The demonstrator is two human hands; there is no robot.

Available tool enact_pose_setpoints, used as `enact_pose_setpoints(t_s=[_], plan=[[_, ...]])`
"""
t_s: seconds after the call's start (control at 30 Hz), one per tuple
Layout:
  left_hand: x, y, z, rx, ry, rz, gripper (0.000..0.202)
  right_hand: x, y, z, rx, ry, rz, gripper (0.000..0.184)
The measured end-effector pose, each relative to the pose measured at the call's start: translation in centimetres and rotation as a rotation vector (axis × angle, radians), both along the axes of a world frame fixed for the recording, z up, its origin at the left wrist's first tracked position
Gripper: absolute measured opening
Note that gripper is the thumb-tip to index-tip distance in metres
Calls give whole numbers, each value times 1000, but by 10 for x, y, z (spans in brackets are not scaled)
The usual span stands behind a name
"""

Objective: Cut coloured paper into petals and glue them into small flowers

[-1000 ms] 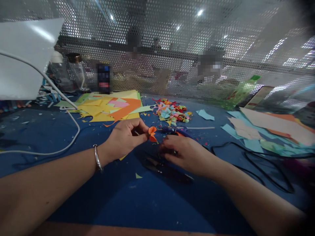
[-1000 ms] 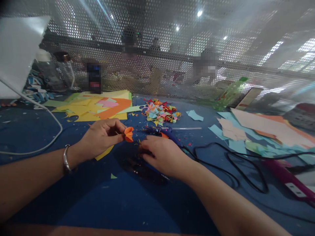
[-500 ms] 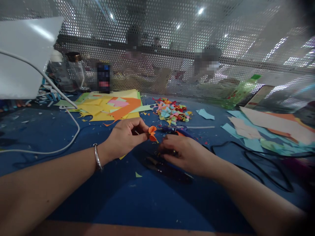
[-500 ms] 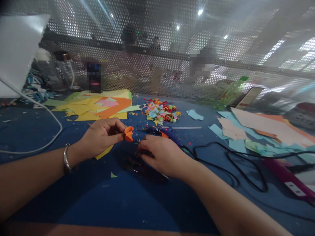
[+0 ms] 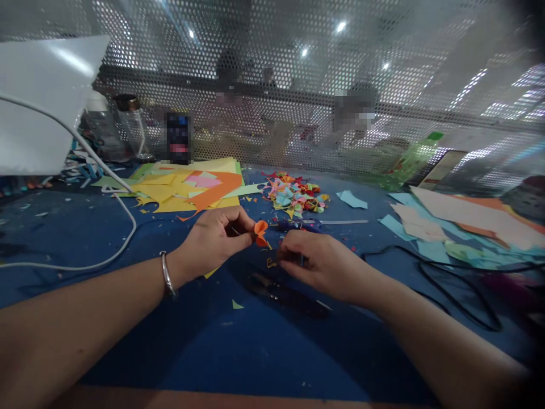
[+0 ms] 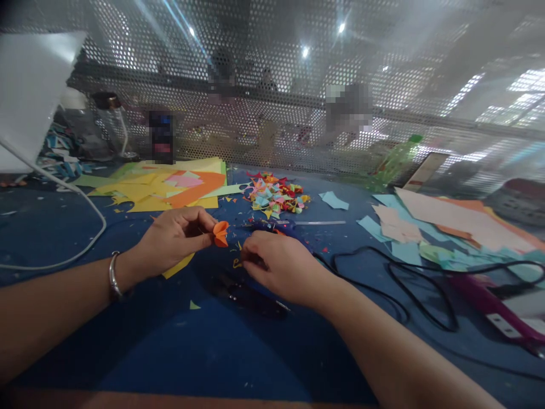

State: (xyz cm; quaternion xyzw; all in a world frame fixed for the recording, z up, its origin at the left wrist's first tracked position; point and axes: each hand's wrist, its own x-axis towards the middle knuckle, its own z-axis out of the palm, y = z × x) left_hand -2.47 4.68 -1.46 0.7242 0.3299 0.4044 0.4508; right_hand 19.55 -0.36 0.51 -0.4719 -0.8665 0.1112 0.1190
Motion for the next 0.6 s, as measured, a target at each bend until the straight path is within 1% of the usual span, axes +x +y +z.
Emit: enact_pose_setpoints(t_s=[0.17, 0.3, 0.37, 0.6], plan=[[0, 1, -1, 13, -6, -1, 9, -2, -1, 0, -9, -37, 9, 5], [0, 1, -1, 19, 7, 4, 8, -3, -1, -3, -38, -85, 24, 14], [0, 0, 0, 21, 16, 9, 8, -3, 0, -4, -49, -91, 17, 15], [0, 0, 0, 18, 25, 20, 9, 1, 2, -6, -8, -86, 8, 11]])
